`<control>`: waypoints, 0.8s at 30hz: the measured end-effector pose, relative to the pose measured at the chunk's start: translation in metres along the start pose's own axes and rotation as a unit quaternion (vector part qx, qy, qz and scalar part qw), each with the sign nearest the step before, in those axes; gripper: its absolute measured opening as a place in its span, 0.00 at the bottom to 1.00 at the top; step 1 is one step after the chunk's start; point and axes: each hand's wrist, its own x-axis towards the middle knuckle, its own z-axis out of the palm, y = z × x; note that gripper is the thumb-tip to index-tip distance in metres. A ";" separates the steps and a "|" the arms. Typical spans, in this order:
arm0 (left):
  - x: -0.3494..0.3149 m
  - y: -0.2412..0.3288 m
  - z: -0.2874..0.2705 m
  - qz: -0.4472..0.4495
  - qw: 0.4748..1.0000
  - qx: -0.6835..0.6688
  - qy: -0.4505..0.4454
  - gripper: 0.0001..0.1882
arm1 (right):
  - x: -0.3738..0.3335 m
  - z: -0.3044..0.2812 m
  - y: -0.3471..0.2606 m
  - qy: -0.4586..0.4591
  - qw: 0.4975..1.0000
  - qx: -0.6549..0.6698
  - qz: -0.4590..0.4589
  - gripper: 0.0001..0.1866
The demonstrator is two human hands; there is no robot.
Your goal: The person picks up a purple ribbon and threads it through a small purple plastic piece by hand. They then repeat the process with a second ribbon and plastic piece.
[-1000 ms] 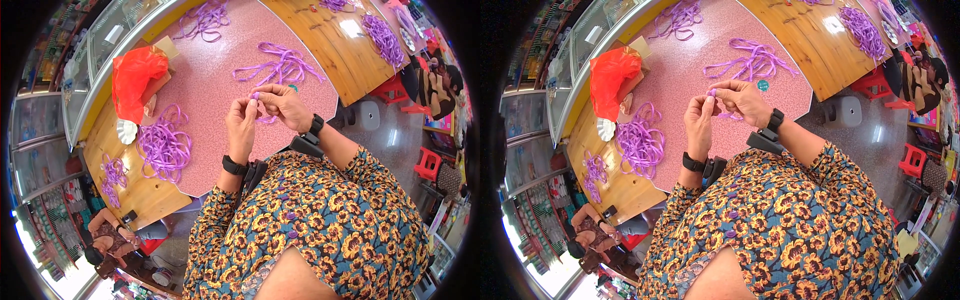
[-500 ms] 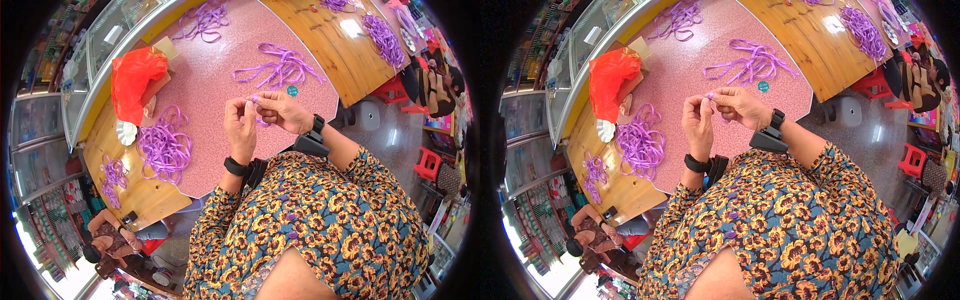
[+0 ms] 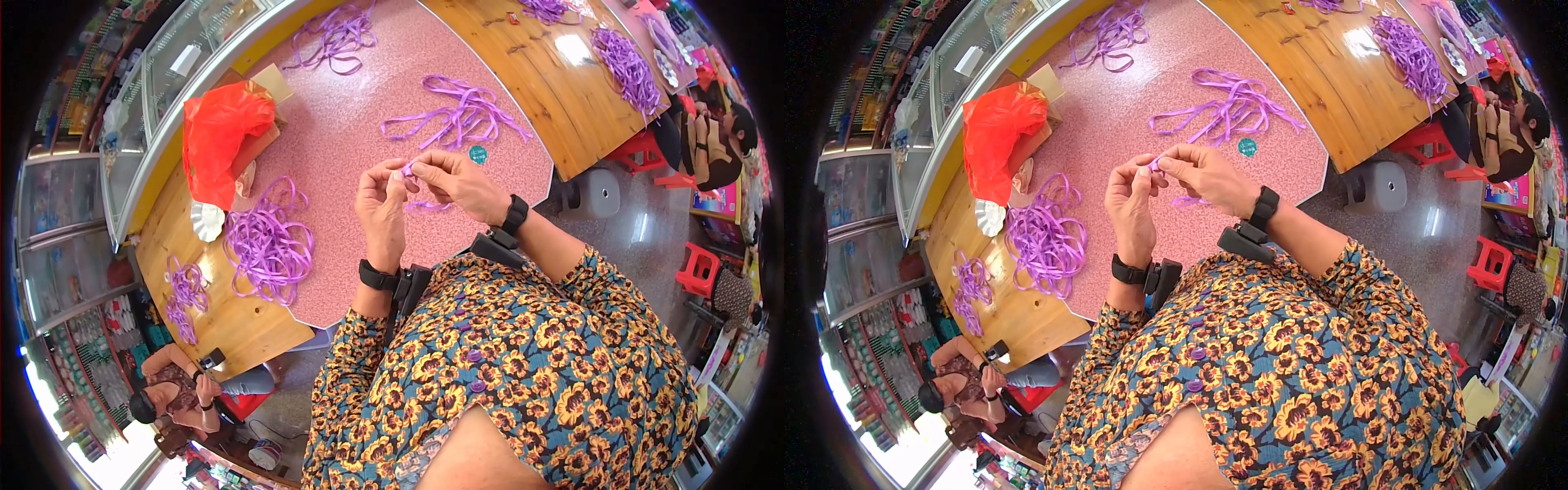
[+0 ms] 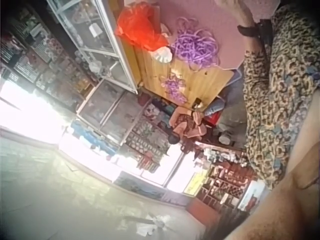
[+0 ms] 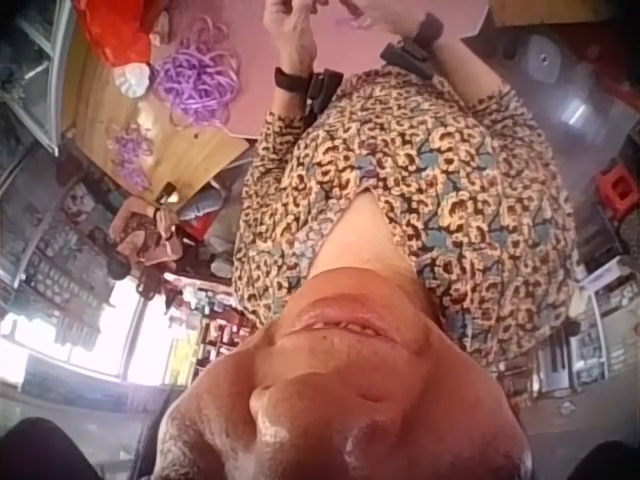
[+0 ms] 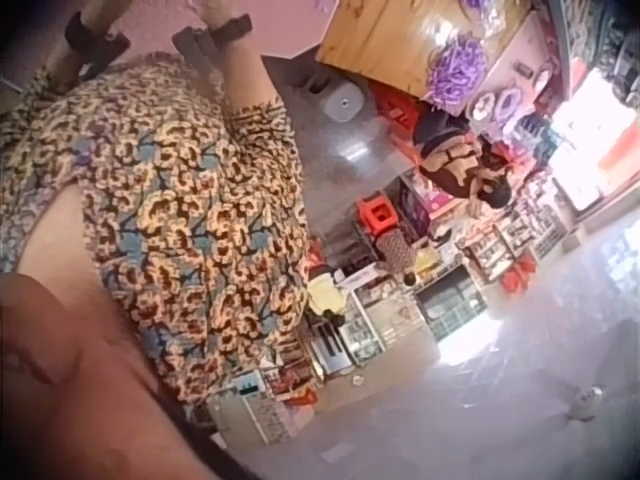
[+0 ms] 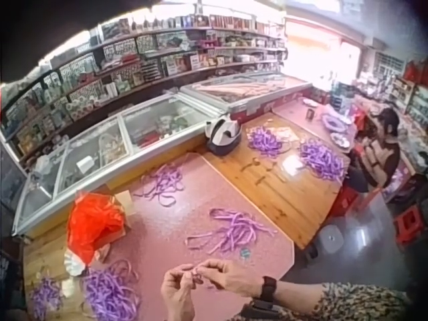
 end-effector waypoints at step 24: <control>0.004 0.001 -0.007 -0.129 0.991 -0.008 -0.042 0.10 | 0.004 -0.007 0.006 0.041 0.972 -0.197 -0.124 0.07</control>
